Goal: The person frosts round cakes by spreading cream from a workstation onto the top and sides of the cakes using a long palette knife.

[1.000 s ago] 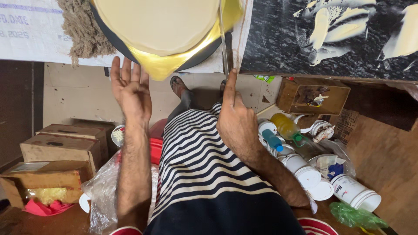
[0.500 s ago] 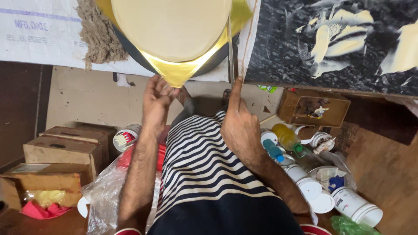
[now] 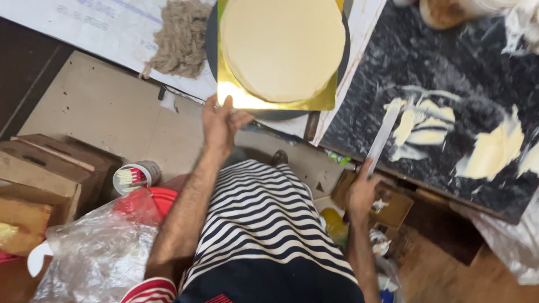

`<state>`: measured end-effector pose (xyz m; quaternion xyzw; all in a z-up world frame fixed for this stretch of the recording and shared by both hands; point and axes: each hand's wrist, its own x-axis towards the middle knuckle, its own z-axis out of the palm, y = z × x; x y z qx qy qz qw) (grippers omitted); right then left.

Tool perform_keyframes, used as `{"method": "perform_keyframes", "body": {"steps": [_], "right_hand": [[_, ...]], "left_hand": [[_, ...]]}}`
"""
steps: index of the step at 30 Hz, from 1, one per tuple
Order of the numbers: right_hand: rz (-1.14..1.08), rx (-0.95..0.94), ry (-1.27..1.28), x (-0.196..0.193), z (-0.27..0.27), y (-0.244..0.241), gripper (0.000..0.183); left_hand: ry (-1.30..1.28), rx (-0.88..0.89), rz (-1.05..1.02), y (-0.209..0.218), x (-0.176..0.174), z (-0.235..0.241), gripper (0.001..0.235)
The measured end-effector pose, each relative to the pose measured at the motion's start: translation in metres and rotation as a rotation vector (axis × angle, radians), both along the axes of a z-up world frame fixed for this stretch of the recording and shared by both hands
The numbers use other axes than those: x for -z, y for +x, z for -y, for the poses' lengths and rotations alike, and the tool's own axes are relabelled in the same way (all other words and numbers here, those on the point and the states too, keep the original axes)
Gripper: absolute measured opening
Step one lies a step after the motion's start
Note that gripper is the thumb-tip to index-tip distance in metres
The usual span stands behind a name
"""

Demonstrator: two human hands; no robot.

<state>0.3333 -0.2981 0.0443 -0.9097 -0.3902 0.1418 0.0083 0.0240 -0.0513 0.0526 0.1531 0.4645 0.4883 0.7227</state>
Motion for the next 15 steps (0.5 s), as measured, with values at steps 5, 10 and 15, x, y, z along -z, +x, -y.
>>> {"method": "perform_keyframes", "body": {"steps": [5, 10, 15], "right_hand": [[-0.134, 0.143, -0.156, -0.016, 0.045, -0.011, 0.082], [-0.099, -0.1, 0.649, -0.036, 0.0, -0.012, 0.075], [-0.996, 0.263, 0.95, -0.049, -0.076, -0.021, 0.063]], "left_hand": [[0.046, -0.012, -0.132, 0.013, 0.011, 0.0, 0.045], [0.033, 0.126, -0.301, 0.002, 0.011, -0.023, 0.047], [0.035, -0.002, -0.333, -0.013, 0.005, -0.005, 0.043]]}}
